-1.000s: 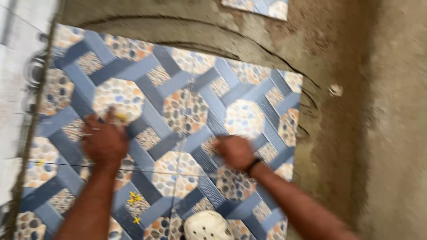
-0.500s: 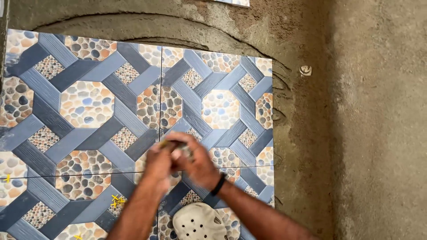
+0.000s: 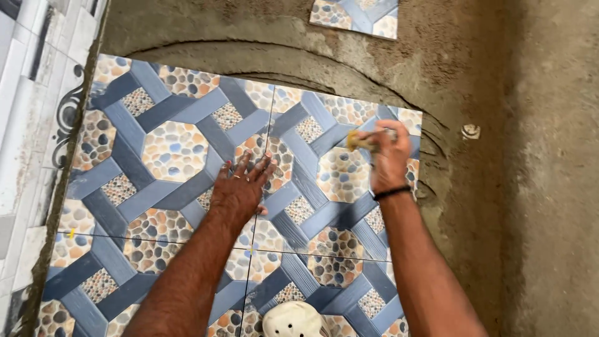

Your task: The recorder is laying floor tiles on a wet cement surface and using a brush and hammer for alignment.

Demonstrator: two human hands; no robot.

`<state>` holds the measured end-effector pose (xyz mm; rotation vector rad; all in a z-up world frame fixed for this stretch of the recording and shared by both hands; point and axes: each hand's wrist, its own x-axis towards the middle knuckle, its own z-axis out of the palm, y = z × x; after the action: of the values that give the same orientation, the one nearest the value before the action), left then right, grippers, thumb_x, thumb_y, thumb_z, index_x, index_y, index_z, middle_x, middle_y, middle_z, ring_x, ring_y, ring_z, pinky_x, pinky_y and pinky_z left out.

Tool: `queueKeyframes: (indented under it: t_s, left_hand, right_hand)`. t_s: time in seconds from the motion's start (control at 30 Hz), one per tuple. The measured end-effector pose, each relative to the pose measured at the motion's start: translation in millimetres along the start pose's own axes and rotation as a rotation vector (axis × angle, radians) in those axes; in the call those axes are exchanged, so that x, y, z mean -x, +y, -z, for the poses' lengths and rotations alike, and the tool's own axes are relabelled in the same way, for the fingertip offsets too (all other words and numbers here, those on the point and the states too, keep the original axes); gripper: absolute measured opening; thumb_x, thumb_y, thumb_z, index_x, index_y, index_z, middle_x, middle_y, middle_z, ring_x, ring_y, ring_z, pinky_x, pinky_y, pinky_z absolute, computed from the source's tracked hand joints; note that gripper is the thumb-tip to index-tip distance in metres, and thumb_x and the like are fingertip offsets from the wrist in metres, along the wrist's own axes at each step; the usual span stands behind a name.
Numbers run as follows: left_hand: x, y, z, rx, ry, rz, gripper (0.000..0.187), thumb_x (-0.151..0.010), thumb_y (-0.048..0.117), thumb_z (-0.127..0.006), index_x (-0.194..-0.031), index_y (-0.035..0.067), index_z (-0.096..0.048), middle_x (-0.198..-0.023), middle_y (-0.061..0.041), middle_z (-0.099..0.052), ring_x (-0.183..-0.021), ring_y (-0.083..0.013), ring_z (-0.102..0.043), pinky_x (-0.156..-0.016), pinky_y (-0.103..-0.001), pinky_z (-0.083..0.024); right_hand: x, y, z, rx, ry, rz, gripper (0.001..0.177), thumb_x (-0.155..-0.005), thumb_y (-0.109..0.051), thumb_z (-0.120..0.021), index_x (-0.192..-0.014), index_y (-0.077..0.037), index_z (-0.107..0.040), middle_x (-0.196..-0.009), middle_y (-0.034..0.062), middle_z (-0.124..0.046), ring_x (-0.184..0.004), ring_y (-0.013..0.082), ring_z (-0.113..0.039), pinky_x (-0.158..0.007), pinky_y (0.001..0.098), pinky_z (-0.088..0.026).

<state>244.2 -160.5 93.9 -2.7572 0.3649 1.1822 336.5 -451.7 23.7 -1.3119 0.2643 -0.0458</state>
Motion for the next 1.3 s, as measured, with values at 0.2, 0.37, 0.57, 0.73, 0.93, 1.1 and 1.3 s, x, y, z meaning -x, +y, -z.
queueKeyframes:
  t_s: [0.2, 0.37, 0.57, 0.73, 0.93, 1.1, 1.3]
  left_hand:
    - [-4, -1, -3, -0.006, -0.056, -0.006, 0.119, -0.089, 0.062, -0.066, -0.162, 0.024, 0.02, -0.172, 0.008, 0.016, -0.159, -0.0248, 0.009, -0.127, -0.052, -0.011]
    - [-4, -4, 10, -0.028, -0.074, 0.021, 0.123, -0.087, 0.065, -0.068, -0.162, 0.022, 0.02, -0.173, 0.005, 0.016, -0.159, -0.0269, 0.009, -0.127, -0.053, -0.01]
    - [-4, -2, 12, -0.043, -0.059, 0.021, 0.128, -0.084, 0.067, -0.07, -0.161, 0.021, 0.022, -0.172, 0.004, 0.017, -0.158, -0.0286, 0.01, -0.126, -0.054, -0.008]
    - [-3, -6, 11, -0.014, -0.047, 0.026, 0.134, -0.081, 0.068, -0.073, -0.162, 0.021, 0.022, -0.172, 0.005, 0.016, -0.159, -0.0289, 0.009, -0.126, -0.055, -0.009]
    - [-4, -4, 10, -0.017, -0.03, 0.027, 0.136, -0.078, 0.069, -0.076, -0.162, 0.022, 0.02, -0.173, 0.007, 0.017, -0.158, -0.0284, 0.009, -0.126, -0.056, -0.009]
    - [-5, -7, 11, -0.039, -0.037, 0.017, 0.135, -0.078, 0.07, -0.075, -0.163, 0.021, 0.018, -0.173, 0.005, 0.015, -0.158, -0.0289, 0.008, -0.126, -0.056, -0.009]
    - [-2, -3, 7, -0.101, -0.018, 0.008, 0.133, -0.08, 0.073, -0.071, -0.162, 0.02, 0.019, -0.173, 0.001, 0.013, -0.158, -0.0308, 0.007, -0.125, -0.055, -0.008]
  right_hand:
    - [-24, -9, -20, 0.102, -0.096, -0.231, 0.004, -0.098, -0.004, -0.058, -0.099, -0.009, -0.059, -0.078, 0.0062, -0.062, -0.071, 0.0194, -0.071, -0.06, 0.0326, -0.058]
    - [11, -20, -61, 0.299, -0.316, 0.01, 0.007, -0.102, -0.002, -0.057, -0.102, -0.008, -0.06, -0.081, 0.0069, -0.063, -0.072, 0.0175, -0.069, -0.06, 0.0299, -0.056]
    - [23, -31, -100, 0.741, -0.434, -0.089, 0.007, -0.097, -0.002, -0.058, -0.097, -0.009, -0.06, -0.083, 0.0027, -0.063, -0.069, 0.0127, -0.065, -0.056, 0.0281, -0.052]
    - [43, -2, -94, 0.351, -0.517, -0.206, 0.017, -0.092, 0.001, -0.058, -0.103, -0.011, -0.058, -0.082, 0.0016, -0.058, -0.064, 0.0103, -0.06, -0.053, 0.0278, -0.048]
    - [73, -19, -109, 0.788, -0.58, 0.014, 0.01, -0.094, 0.0, -0.061, -0.1, -0.008, -0.058, -0.082, 0.0016, -0.064, -0.071, 0.0111, -0.066, -0.061, 0.0287, -0.052]
    - [122, -1, -105, 0.639, -0.602, -0.141, 0.011, -0.096, -0.003, -0.06, -0.103, -0.01, -0.059, -0.081, 0.0045, -0.06, -0.069, 0.0165, -0.059, -0.059, 0.0358, -0.05]
    - [134, -20, -115, 0.809, -0.603, -0.135, 0.01, -0.097, -0.005, -0.057, -0.101, -0.013, -0.056, -0.079, 0.0035, -0.062, -0.069, 0.0137, -0.062, -0.063, 0.0317, -0.051]
